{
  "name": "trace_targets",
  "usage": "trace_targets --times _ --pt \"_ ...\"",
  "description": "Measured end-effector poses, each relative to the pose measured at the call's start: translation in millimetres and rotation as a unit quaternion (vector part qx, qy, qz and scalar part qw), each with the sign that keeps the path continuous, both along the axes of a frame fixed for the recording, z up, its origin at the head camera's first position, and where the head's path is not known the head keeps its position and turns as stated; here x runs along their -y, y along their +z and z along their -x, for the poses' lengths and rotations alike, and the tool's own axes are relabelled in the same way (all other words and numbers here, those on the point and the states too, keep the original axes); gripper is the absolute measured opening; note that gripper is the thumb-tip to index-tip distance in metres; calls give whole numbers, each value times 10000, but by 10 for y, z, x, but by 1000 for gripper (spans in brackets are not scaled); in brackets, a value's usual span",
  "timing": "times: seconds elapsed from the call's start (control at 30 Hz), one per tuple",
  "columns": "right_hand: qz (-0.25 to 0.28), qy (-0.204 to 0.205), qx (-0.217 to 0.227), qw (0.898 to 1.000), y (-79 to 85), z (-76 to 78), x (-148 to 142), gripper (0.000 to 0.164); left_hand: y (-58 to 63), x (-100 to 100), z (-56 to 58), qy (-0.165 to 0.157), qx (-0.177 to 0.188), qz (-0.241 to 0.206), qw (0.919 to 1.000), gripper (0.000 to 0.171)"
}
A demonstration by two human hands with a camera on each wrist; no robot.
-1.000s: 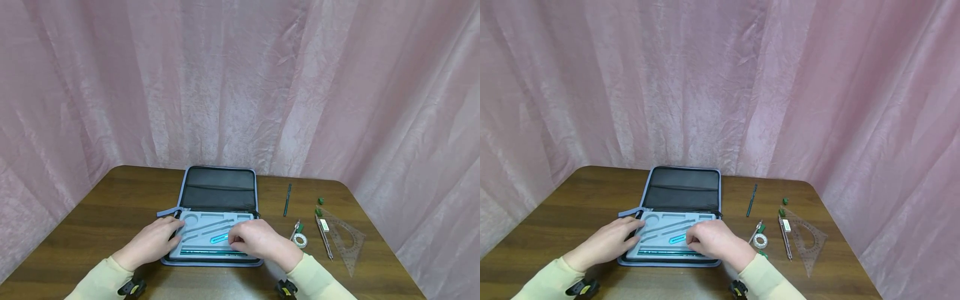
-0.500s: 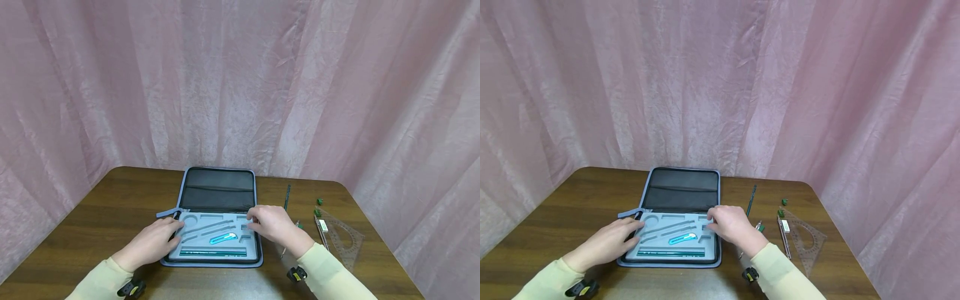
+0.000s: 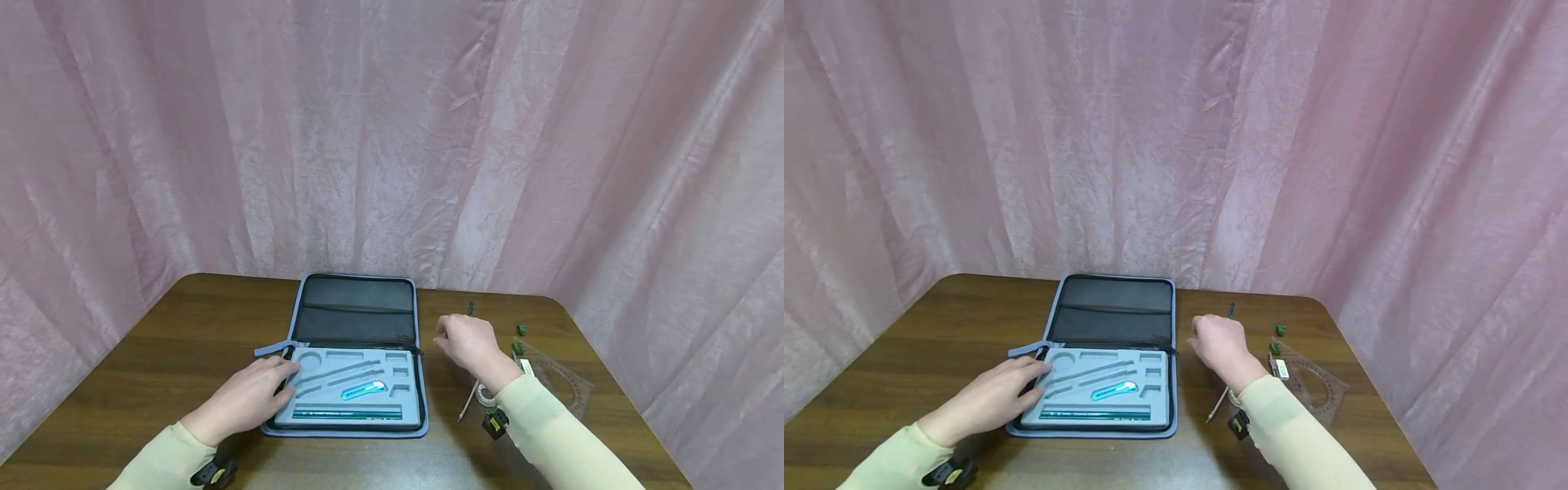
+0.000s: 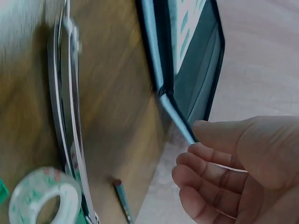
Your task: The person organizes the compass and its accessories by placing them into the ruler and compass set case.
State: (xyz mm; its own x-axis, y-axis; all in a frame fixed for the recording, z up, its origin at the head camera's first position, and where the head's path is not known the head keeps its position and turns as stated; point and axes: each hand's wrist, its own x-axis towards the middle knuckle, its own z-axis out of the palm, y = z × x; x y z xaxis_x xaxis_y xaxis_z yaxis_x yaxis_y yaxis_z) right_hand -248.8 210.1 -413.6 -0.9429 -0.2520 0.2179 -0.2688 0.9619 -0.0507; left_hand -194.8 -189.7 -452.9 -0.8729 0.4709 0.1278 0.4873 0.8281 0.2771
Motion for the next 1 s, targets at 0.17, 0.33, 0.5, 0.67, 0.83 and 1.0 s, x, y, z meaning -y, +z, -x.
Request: trace_targets --times 0.17,0.33,0.5,0.67,0.83,1.0 --pt "-132 -376 129 9991 6 112 -72 20 -21 9 3 -11 -50 -8 10000 36" --pt "-256 -638 274 9973 -23 192 -161 19 -32 10 7 26 -38 -8 10000 36" --pt "-377 -905 416 9943 -44 259 -230 24 -26 10 6 24 -28 -1 10000 35" --pt "-405 -1031 493 9926 -59 295 -300 35 -25 6 5 36 -18 -7 10000 35" --pt "-468 -1174 720 9894 -80 340 -367 42 -29 4 2 78 34 -9 10000 36" --pt "-481 -1346 794 9865 -98 382 -404 43 -34 4 1 44 -9 -5 10000 36"
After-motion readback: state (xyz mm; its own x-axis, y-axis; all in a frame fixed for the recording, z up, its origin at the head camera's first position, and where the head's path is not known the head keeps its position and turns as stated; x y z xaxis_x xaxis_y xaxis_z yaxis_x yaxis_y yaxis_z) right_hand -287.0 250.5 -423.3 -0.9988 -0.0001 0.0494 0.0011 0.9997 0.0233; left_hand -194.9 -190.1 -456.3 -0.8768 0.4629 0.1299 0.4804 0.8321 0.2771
